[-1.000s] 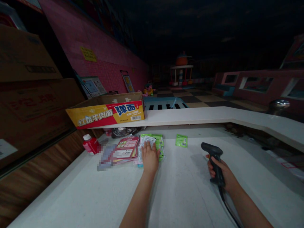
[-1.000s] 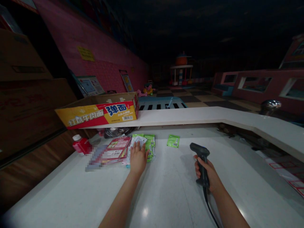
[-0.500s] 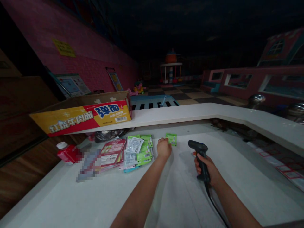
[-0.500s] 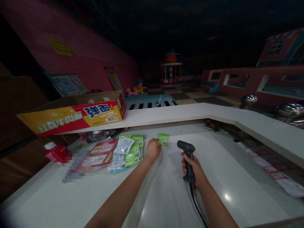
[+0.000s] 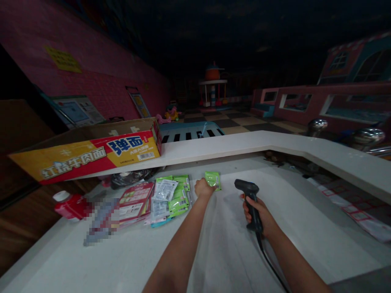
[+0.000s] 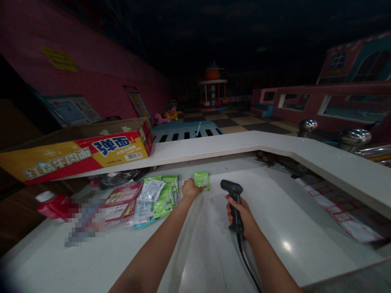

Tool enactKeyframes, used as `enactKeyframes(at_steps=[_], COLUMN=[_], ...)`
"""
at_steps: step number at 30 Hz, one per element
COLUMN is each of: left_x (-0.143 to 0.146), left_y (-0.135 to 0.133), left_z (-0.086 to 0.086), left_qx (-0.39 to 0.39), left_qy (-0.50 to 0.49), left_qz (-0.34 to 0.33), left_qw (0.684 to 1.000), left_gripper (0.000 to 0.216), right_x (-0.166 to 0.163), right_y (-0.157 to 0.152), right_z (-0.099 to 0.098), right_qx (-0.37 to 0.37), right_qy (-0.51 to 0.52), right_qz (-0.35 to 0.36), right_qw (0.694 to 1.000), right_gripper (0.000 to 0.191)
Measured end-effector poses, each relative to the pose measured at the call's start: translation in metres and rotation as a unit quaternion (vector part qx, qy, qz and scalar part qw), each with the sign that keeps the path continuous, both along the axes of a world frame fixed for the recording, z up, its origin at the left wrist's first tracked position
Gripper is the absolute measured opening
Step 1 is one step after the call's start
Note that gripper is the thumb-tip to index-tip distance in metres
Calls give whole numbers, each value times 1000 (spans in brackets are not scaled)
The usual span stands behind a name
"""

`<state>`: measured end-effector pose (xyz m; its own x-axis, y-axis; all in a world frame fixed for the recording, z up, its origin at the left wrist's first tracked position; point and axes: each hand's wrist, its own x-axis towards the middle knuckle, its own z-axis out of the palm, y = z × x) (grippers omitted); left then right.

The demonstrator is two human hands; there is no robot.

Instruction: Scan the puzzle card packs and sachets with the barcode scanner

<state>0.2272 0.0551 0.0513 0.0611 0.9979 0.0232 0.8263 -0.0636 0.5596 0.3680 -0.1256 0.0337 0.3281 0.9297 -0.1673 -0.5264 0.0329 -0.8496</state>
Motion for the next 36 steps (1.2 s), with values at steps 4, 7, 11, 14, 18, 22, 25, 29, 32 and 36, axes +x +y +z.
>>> enactKeyframes(at_steps=[4,7,11,14,18,22,25,29,32,36], left_x=[-19,-31,-40,-41,-41,-40,-39,-37,-37,-37], left_y=[-7,-12,-18,-20,-22,-24,-25,-22,-21,-24], left_z=[-11,-25,-45,-53,-52,-50,-50,-54,-55,-52], left_qx=[19,50,94,111,103,98,99,102,103,113], left_qy=[-67,-175,-294,-339,-384,-404,-405,-404,-404,-381], left_qz=[-38,-44,-44,-58,-48,-35,-24,-17,-22,-15], left_qw=[997,982,950,932,916,909,908,909,909,917], left_gripper=[25,18,13,11,9,9,11,12,12,13], right_x=[1,1,1,0,-6,-13,-13,-10,-8,-8], right_y=[0,-1,-5,-10,-16,-20,-22,-23,-23,-23], right_z=[-3,-3,1,5,9,10,9,8,7,7], right_qx=[2,3,14,29,30,11,-2,-2,7,3], right_qy=[-2,-9,-33,-47,-71,-103,-116,-113,-105,-104], right_qz=[1,3,23,53,92,123,137,143,144,140], right_qw=[1000,1000,999,997,993,987,984,983,984,985], right_gripper=[44,47,46,44,45,52,49,42,40,39])
